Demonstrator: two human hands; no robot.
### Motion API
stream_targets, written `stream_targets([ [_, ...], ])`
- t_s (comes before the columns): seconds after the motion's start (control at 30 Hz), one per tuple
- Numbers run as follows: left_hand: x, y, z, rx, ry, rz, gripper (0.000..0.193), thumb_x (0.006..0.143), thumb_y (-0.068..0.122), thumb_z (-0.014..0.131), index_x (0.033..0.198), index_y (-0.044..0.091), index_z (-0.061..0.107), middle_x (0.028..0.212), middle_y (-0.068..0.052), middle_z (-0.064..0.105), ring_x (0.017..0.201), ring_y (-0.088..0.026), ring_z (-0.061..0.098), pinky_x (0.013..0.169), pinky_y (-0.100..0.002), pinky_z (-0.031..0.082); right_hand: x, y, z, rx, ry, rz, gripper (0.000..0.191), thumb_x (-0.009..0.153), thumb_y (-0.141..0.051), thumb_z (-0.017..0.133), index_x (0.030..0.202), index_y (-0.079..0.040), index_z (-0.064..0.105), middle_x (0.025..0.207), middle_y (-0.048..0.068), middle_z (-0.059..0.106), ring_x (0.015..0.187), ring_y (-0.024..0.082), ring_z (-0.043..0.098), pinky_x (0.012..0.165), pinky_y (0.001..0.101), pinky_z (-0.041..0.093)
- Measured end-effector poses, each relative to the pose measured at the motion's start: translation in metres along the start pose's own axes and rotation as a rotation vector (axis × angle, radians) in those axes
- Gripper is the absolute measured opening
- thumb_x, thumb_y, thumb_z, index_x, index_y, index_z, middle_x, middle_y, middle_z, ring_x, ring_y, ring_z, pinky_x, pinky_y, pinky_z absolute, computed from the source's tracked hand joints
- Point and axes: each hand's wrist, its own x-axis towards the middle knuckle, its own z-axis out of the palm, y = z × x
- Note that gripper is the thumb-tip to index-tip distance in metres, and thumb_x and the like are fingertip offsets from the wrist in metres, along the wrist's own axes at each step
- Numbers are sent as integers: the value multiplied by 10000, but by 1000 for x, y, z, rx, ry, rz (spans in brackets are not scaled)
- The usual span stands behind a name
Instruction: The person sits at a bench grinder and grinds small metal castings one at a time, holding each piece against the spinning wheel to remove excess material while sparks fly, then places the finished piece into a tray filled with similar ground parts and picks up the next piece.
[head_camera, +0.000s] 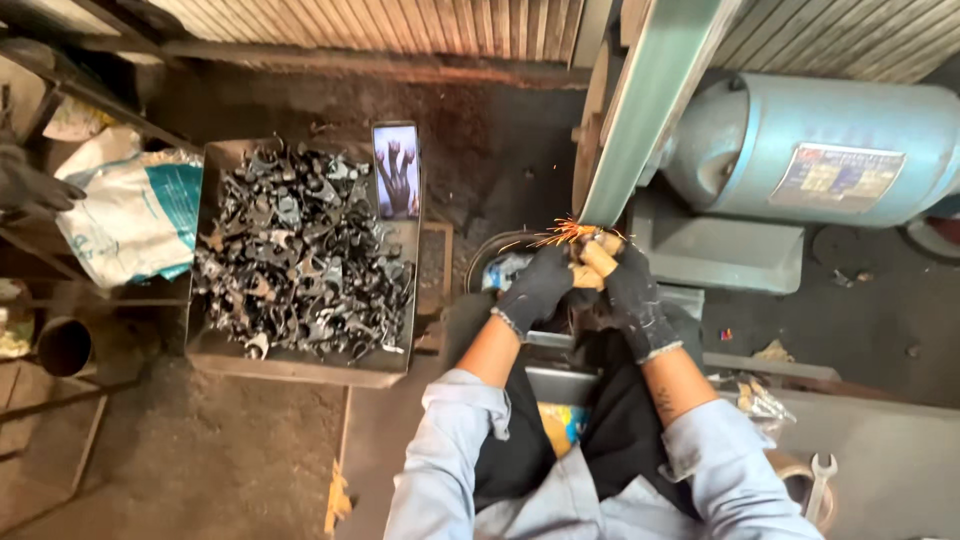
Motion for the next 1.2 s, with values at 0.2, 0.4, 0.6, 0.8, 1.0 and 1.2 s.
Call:
stream_targets([
  [0.2, 22, -15, -23, 1039, -121, 433, 227, 772, 54, 664, 961, 59, 791, 945, -107, 742, 879, -183, 748, 772, -323, 553, 21, 11, -1, 324, -32, 170, 232, 1018, -236, 730, 1020, -21, 643, 800, 44, 664, 625, 135, 581, 523, 307, 441],
  [0.4, 5, -8, 4, 1, -124, -33, 307, 1008, 289, 679, 922, -3, 719, 861, -40, 722, 843, -131, 654, 789, -298, 526, 4, 14, -37, 85, -68, -38, 327, 972, -339, 656, 1043, -22, 695, 853, 68, 701, 666, 142, 595, 564, 278, 445],
  [0.6, 21, 8, 34, -308, 13, 168, 346, 1031, 334, 674, 1123, 3, 719, 1040, -52, 732, 983, -123, 668, 890, -313, 537, 36, 6, -12, 388, 229, 84, 262, 972, -273, 632, 1100, -45, 637, 945, 99, 687, 803, 201, 666, 712, 317, 569],
  [0.8, -58, 67, -63, 936, 249, 793, 227, 979, 206, 653, 1186, 239, 738, 1120, -45, 777, 1102, -210, 736, 1027, -331, 564, -31, -17, 12, -181, 233, -239, 263, 1065, -282, 672, 1182, -48, 655, 1032, 17, 634, 917, 114, 576, 811, 277, 475],
  [1.0, -130, 97, -179, 1900, 341, -259, 285, 800, 144, 605, 1068, 115, 697, 1050, -137, 712, 1025, -330, 664, 856, -536, 472, -57, -35, 51, -954, -32, 25, 368, 883, -260, 709, 1204, -80, 710, 1026, 90, 770, 1005, 211, 716, 908, 351, 518],
  [1.2, -135, 85, -140, 1967, 554, 228, 192, 850, 163, 582, 987, 111, 707, 885, -116, 693, 890, -316, 652, 742, -475, 493, -59, -1, 65, -1079, -341, -253, 471, 876, -319, 741, 1265, -61, 677, 1266, 138, 699, 1215, 275, 618, 1035, 392, 466],
])
